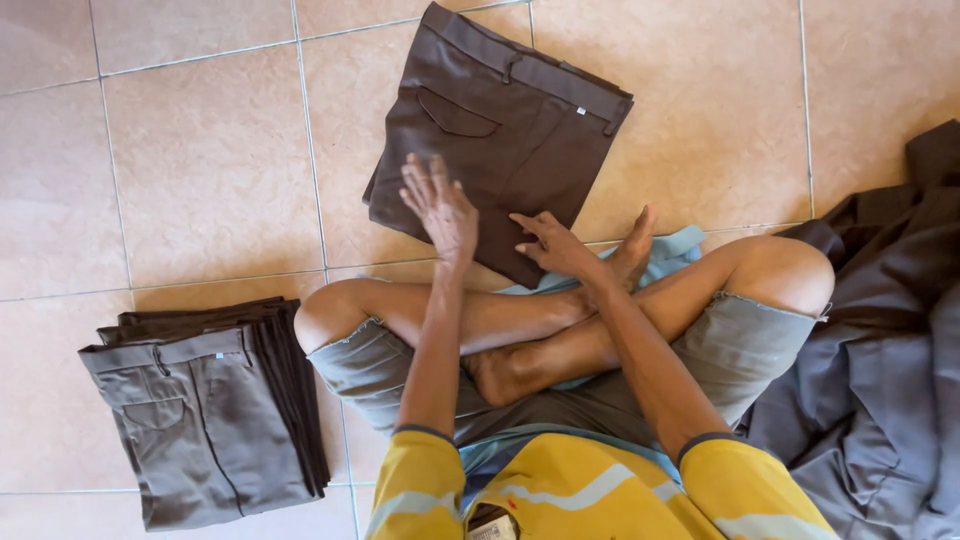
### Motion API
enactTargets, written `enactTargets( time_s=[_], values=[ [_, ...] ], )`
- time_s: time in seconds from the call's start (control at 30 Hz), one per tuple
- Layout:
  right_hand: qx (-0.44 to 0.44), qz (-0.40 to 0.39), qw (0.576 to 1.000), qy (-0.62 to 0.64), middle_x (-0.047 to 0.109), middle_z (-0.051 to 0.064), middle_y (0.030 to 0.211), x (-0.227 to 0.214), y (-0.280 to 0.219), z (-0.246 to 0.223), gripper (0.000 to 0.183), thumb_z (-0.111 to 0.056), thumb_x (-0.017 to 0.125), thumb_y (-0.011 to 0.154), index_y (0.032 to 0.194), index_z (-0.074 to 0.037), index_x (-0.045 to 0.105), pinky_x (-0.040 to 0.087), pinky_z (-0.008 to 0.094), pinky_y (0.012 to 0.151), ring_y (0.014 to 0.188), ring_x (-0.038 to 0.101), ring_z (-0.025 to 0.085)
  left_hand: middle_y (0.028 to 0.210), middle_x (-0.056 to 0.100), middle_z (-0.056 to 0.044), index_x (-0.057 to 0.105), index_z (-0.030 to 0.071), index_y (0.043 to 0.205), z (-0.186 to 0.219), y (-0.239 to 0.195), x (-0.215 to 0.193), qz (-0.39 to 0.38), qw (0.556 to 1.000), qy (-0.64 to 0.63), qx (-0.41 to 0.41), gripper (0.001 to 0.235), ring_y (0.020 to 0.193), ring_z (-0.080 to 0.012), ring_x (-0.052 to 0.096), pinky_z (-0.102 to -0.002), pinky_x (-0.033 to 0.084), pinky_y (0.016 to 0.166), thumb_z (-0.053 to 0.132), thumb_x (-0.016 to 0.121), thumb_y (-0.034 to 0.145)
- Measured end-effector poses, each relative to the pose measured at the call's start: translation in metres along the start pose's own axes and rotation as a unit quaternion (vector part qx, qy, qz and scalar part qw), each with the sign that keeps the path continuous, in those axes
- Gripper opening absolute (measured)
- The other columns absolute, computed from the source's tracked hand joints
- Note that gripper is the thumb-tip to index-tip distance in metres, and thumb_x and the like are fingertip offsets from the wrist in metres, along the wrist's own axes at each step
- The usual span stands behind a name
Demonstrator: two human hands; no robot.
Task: The person sits cross-legged on a tiled floor and folds dark trousers by hand. They unfold each pair, align the legs, fold the garment in half lengthwise, then fold it into a compact rectangle, placing the finished piece onto a growing stack.
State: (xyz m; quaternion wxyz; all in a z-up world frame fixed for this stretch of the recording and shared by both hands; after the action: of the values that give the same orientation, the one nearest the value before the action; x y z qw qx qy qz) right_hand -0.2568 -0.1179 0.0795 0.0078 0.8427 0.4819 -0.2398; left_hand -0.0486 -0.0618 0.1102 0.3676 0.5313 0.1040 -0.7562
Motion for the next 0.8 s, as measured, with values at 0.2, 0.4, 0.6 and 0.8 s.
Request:
enactTargets(
  time_s=[0.2,0.4,0.6,0.8],
  values=[
    [0.028,0.075,0.995,0.061,0.072,0.018,0.104,0.014,0.015,0.045,0.035,-0.017,0.052,0.105,0.136,-0.017,0.068,0.063,0.038,0.066,0.076,0.077,0.028,0.164,0.023,-0.034,0.035,0.011,0.161,0.027,-0.062,0.063,-0.114,0.989,-0.084,0.031,0.067,0.150,-0.0584,0.023,-0.075,0.026,0.115,0.031,0.061,0.102],
    [-0.003,0.424,0.895,-0.138,0.071,0.017,0.095,-0.046,-0.003,-0.013,0.020,-0.014,0.063,0.098,0.115,-0.014,0.074,0.057,0.049,0.074,0.088,0.072,0.040,0.159,0.041,-0.025,0.060,0.021,0.145,-0.042,0.000,0.034,-0.172,0.973,-0.122,0.099,0.070,0.147,-0.0501,0.036,-0.067,0.032,0.117,0.049,0.082,0.084],
    [0.134,0.349,0.924,-0.082,0.054,0.026,0.134,-0.066,0.013,0.026,0.068,-0.051,0.070,0.100,0.142,-0.002,0.049,0.052,0.065,0.094,0.122,0.058,0.048,0.148,0.058,-0.011,0.077,0.026,0.117,-0.094,0.019,0.023,-0.160,0.977,-0.114,0.083,0.044,0.144,-0.0412,0.044,-0.064,0.027,0.121,0.062,0.069,0.093],
    [0.136,0.277,0.925,-0.223,0.068,0.019,0.093,-0.051,0.010,0.032,0.046,-0.049,0.073,0.096,0.108,-0.006,0.063,0.055,0.057,0.079,0.089,0.072,0.044,0.148,0.055,-0.008,0.065,0.021,0.115,-0.063,-0.001,0.024,-0.090,0.994,-0.030,0.047,0.049,0.146,-0.0383,0.041,-0.072,0.025,0.117,0.066,0.059,0.096]
  ],
)
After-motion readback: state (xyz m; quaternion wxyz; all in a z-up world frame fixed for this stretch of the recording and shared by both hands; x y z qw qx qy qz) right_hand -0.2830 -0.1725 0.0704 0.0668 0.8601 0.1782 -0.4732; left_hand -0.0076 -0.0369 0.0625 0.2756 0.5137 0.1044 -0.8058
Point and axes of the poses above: each hand's wrist, its own y-axis towards the middle knuckle, its own x-axis out of the palm, z = x × y, the point moved 1 cm from there along y, towards the middle knuckle
